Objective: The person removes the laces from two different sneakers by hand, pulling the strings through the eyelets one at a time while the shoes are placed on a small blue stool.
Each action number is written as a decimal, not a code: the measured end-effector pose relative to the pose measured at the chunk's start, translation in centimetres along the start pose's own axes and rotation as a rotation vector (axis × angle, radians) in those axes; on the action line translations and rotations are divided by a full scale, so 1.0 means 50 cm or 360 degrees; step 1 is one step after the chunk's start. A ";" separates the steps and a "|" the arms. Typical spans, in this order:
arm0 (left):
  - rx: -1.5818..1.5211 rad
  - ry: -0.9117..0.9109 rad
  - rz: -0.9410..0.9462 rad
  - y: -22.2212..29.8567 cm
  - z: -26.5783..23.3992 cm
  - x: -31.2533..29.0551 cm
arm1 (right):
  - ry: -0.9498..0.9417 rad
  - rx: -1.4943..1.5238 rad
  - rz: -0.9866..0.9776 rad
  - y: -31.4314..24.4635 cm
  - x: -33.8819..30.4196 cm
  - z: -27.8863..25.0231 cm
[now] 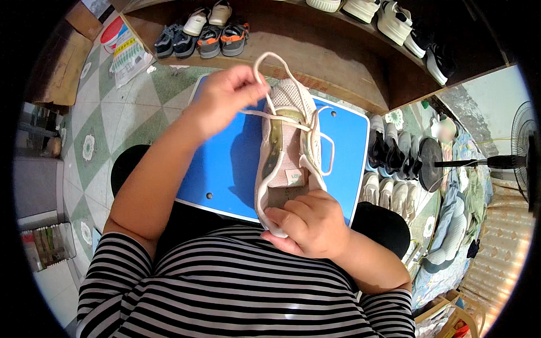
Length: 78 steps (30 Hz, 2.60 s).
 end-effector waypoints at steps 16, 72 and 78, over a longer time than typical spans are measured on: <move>0.0042 0.0133 0.0006 0.001 -0.016 0.001 | -0.0032 -0.0042 0.0026 -0.004 0.003 -0.002; -0.0179 -0.0413 -0.0182 -0.024 0.021 -0.012 | -0.0028 0.0001 0.0003 -0.002 0.000 -0.001; -0.0273 -0.0545 -0.0179 -0.033 0.014 -0.004 | -0.0049 -0.0038 0.0010 -0.005 0.003 -0.003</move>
Point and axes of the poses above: each hand's wrist, its own x-axis towards the middle knuckle, its own z-axis out of the palm, y = z × x, the point moved 5 cm from there along x, towards the middle knuckle, and after that the axes turned 15 degrees about -x, right-handed, at the moved point
